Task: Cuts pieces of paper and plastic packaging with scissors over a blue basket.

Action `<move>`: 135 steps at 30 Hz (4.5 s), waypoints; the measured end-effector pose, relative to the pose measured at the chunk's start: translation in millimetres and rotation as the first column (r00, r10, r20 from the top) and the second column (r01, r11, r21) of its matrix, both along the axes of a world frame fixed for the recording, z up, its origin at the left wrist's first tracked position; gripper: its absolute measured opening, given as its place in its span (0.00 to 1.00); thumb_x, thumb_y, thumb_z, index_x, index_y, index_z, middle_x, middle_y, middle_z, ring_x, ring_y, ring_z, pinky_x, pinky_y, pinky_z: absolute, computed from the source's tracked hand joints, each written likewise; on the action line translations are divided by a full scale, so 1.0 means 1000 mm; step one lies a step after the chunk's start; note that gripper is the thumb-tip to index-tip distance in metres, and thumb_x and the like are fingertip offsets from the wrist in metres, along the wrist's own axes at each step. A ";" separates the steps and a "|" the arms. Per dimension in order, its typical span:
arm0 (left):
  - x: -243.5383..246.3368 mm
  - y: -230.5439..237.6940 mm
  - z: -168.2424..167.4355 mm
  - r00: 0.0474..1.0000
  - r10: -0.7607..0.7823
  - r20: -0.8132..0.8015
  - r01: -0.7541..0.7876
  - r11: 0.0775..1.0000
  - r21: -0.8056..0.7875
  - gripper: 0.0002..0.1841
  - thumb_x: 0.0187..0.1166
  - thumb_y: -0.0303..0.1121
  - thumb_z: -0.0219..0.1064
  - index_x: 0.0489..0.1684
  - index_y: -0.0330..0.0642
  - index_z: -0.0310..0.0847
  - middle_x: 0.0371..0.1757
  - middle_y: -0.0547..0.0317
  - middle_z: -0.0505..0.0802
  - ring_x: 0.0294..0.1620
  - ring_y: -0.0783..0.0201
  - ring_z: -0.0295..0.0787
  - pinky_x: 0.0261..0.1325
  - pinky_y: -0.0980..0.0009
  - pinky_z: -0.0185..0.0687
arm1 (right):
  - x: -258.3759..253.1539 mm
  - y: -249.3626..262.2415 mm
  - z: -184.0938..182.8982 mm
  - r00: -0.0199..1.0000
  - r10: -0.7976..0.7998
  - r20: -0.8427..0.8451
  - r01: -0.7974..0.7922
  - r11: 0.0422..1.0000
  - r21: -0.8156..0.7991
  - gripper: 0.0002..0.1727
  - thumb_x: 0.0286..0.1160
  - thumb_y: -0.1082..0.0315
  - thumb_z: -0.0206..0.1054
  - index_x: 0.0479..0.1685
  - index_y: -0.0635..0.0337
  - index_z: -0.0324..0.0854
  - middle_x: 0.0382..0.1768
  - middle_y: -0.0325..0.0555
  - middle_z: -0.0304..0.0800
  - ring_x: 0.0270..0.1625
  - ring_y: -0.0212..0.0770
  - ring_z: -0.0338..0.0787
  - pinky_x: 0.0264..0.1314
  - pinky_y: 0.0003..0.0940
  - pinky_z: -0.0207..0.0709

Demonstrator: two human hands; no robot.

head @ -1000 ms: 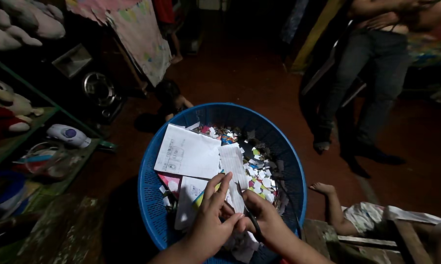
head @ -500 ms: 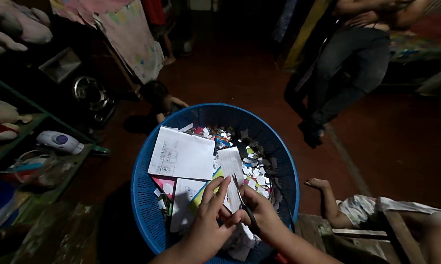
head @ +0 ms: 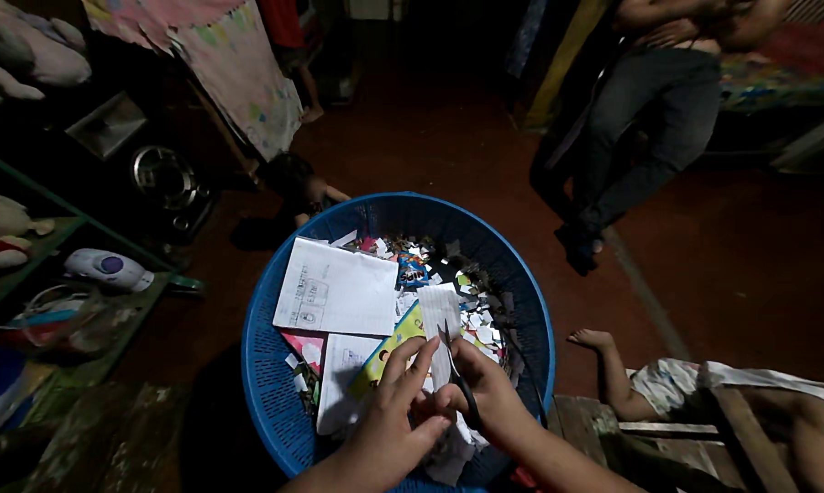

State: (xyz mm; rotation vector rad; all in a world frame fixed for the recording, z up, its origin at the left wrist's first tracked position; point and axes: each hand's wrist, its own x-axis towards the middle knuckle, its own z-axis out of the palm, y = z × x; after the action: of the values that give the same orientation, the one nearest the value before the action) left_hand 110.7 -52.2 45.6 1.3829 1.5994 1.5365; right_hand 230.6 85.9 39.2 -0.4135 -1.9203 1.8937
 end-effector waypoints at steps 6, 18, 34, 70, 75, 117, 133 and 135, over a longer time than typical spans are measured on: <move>0.000 -0.001 -0.001 0.998 -0.016 -0.064 0.015 1.000 -0.020 0.43 0.64 0.24 0.79 0.87 0.38 0.66 0.81 0.43 0.72 0.41 0.79 0.85 0.41 0.83 0.85 | 0.001 0.001 0.000 0.999 -0.045 -0.005 0.045 0.999 0.028 0.28 0.61 0.39 0.78 0.45 0.51 0.79 0.30 0.23 0.85 0.30 0.16 0.83 0.32 0.15 0.80; 0.002 -0.003 0.007 0.994 -0.098 -0.037 0.094 0.990 -0.104 0.42 0.66 0.23 0.78 0.87 0.37 0.65 0.80 0.41 0.72 0.40 0.74 0.88 0.40 0.80 0.88 | -0.001 0.001 0.000 0.992 -0.112 -0.059 0.109 0.993 -0.051 0.25 0.60 0.42 0.80 0.45 0.49 0.80 0.32 0.24 0.88 0.29 0.17 0.84 0.31 0.16 0.80; -0.002 -0.004 0.001 0.997 0.079 -0.025 -0.081 0.992 -0.094 0.19 0.79 0.44 0.71 0.58 0.38 0.86 0.61 0.54 0.89 0.44 0.76 0.90 0.42 0.79 0.89 | 0.001 0.005 -0.001 0.995 -0.087 -0.053 0.085 0.996 -0.039 0.24 0.61 0.43 0.81 0.45 0.49 0.81 0.32 0.23 0.88 0.29 0.18 0.84 0.30 0.16 0.80; -0.013 0.004 0.013 0.887 0.265 0.379 -0.189 0.955 -0.227 0.07 0.83 0.28 0.63 0.51 0.36 0.82 0.41 0.63 0.93 0.43 0.73 0.91 0.51 0.75 0.88 | -0.002 -0.004 0.001 0.948 -0.186 -0.259 0.200 0.980 0.027 0.17 0.64 0.52 0.80 0.49 0.42 0.83 0.36 0.24 0.89 0.36 0.19 0.88 0.39 0.18 0.84; -0.011 0.003 0.014 0.904 0.199 0.378 -0.123 0.969 -0.216 0.07 0.80 0.25 0.66 0.50 0.35 0.85 0.42 0.62 0.94 0.43 0.73 0.92 0.52 0.76 0.89 | -0.004 -0.003 0.001 0.922 -0.287 -0.260 0.300 0.954 0.011 0.18 0.59 0.69 0.81 0.48 0.51 0.81 0.42 0.30 0.93 0.43 0.25 0.91 0.47 0.21 0.86; -0.003 -0.001 0.012 0.984 0.169 -0.062 -0.180 0.933 -0.312 0.12 0.79 0.37 0.69 0.51 0.38 0.86 0.41 0.61 0.94 0.40 0.76 0.92 0.48 0.77 0.88 | -0.002 -0.005 0.008 0.972 -0.220 -0.083 0.214 0.974 -0.075 0.25 0.60 0.74 0.79 0.57 0.60 0.73 0.38 0.36 0.91 0.30 0.26 0.90 0.29 0.22 0.86; -0.003 0.000 0.009 0.993 0.074 -0.095 -0.103 0.929 -0.354 0.13 0.83 0.40 0.65 0.44 0.39 0.89 0.36 0.61 0.93 0.36 0.74 0.90 0.45 0.75 0.88 | -0.002 -0.003 0.006 0.970 -0.224 -0.091 0.213 0.970 -0.119 0.24 0.62 0.72 0.78 0.58 0.60 0.73 0.37 0.36 0.90 0.31 0.28 0.90 0.32 0.23 0.86; -0.002 0.000 0.008 0.989 0.098 -0.114 -0.133 0.922 -0.364 0.11 0.83 0.37 0.64 0.43 0.39 0.88 0.35 0.60 0.92 0.34 0.73 0.88 0.43 0.75 0.86 | -0.002 -0.003 0.005 0.969 -0.228 -0.099 0.216 0.969 -0.118 0.24 0.62 0.73 0.77 0.57 0.61 0.73 0.37 0.38 0.90 0.31 0.30 0.91 0.32 0.25 0.88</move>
State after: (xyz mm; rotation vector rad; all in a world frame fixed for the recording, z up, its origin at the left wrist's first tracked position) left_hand 108.5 -51.9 53.5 1.1803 1.9409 1.1626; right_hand 228.2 82.6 44.0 -0.5201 -1.6323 1.8359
